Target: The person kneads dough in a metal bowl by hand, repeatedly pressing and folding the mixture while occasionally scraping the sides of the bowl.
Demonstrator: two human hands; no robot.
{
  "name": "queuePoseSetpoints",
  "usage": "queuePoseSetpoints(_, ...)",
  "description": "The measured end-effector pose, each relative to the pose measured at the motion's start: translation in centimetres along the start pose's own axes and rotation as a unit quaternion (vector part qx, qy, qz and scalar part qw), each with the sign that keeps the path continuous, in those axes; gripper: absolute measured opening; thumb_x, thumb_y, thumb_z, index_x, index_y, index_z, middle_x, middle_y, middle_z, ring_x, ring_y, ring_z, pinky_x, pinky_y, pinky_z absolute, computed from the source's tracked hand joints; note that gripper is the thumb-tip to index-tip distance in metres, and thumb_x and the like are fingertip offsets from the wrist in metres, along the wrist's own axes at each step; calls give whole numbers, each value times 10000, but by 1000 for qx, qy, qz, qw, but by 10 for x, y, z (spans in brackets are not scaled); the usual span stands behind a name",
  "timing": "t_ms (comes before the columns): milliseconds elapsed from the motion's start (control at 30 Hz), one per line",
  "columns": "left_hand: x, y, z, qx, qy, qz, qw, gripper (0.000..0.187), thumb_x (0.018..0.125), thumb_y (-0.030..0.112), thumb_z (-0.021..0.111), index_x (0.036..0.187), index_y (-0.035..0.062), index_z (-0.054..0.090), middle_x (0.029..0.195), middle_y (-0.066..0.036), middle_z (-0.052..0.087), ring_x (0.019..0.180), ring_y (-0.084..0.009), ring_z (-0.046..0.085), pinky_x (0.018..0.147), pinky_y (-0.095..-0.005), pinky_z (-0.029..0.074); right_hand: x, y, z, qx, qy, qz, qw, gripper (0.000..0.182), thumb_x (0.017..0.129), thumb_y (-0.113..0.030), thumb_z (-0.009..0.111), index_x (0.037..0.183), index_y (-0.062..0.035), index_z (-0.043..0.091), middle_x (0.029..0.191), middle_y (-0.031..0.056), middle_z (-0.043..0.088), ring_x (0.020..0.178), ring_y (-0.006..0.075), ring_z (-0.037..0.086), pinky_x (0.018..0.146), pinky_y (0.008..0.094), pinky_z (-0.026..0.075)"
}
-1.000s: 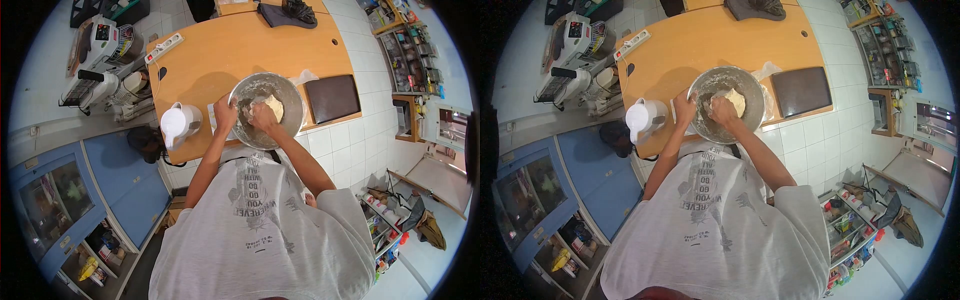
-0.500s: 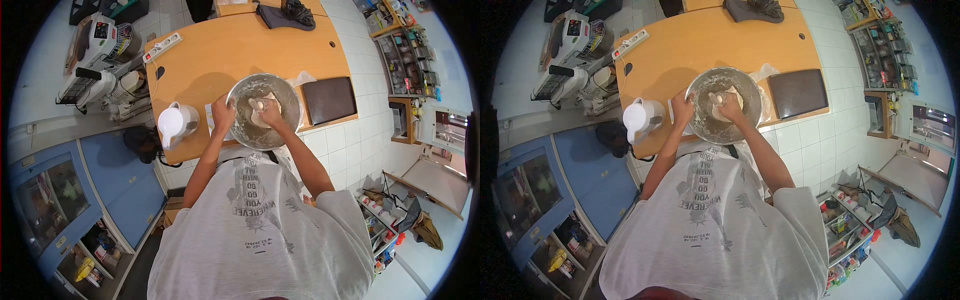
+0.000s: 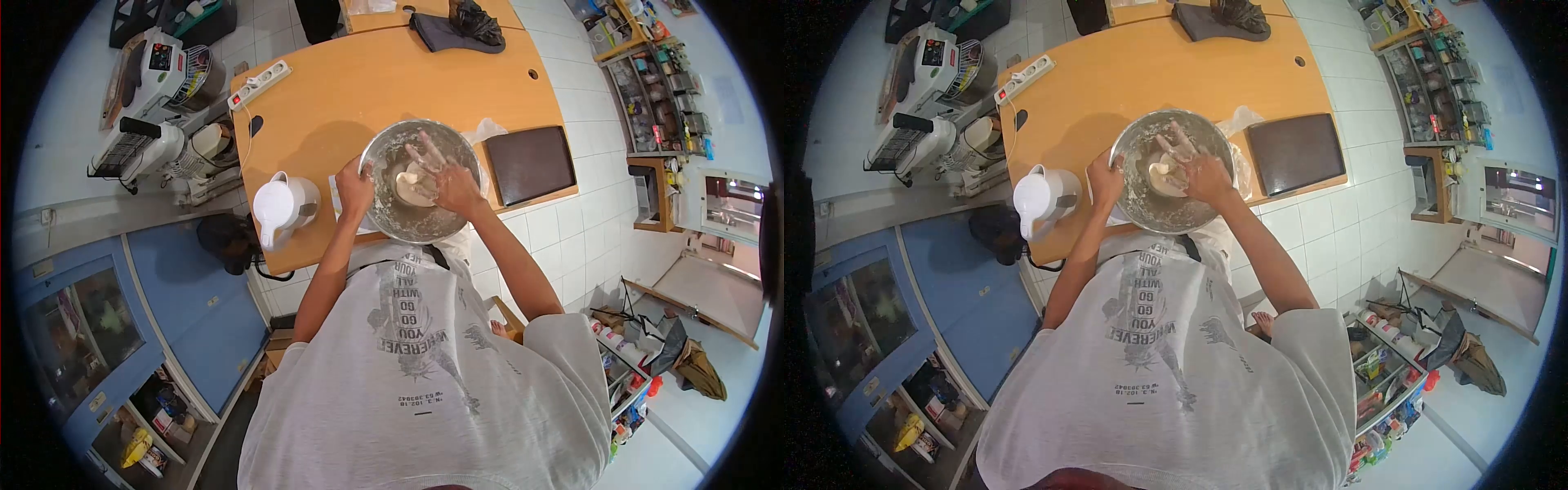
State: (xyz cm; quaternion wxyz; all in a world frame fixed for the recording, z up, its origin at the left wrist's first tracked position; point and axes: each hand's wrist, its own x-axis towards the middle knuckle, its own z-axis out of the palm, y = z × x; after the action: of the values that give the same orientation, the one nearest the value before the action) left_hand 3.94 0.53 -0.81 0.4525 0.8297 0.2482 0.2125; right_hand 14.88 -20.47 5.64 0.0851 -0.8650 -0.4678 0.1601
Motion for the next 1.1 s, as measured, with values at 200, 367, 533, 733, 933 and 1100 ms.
queuePoseSetpoints(200,2,-8,4,-4,2,26,1000,248,926,69,685,1161,2,728,1054,-239,745,1012,-421,717,887,-446,536,12,-21,25,-98,55,-23,993,858,946,-568,637,1667,-371,218,1769,23,55,1566,415,203,1130,794,242)
queuePoseSetpoints(367,-1,3,-3,-23,-16,-12,1000,307,888,16,704,1195,8,719,1134,-232,730,1089,-432,680,960,-470,507,17,-43,50,-110,28,-30,993,848,947,-597,609,1660,-454,172,1771,8,42,1595,456,67,1120,872,30)
queuePoseSetpoints(533,1,1,-1,27,5,37,999,269,931,90,695,1184,1,719,1081,-246,741,1042,-435,706,916,-458,533,17,-39,79,-116,42,-27,992,744,994,-582,539,1650,-450,213,1759,66,123,1582,465,136,1115,874,29)
queuePoseSetpoints(733,2,6,-2,3,-20,-3,1000,302,893,36,709,1192,3,718,1137,-238,727,1104,-446,670,964,-485,501,26,-20,103,-93,24,-17,995,627,1015,-587,474,1580,-320,428,1568,151,480,1472,462,363,1121,846,134)
queuePoseSetpoints(933,2,5,0,5,-15,12,1000,273,909,51,705,1177,3,723,1115,-244,729,1091,-448,673,952,-491,506,46,-26,73,-72,-61,20,995,481,941,-521,622,1330,-239,641,1412,125,617,1354,362,531,1117,743,282)
queuePoseSetpoints(1100,2,2,1,5,-16,14,1000,290,904,47,709,1190,3,719,1135,-248,723,1095,-459,667,956,-489,504,68,-12,88,-34,-52,45,997,447,838,-463,738,1206,-215,686,1183,78,719,1199,304,634,1092,681,347)
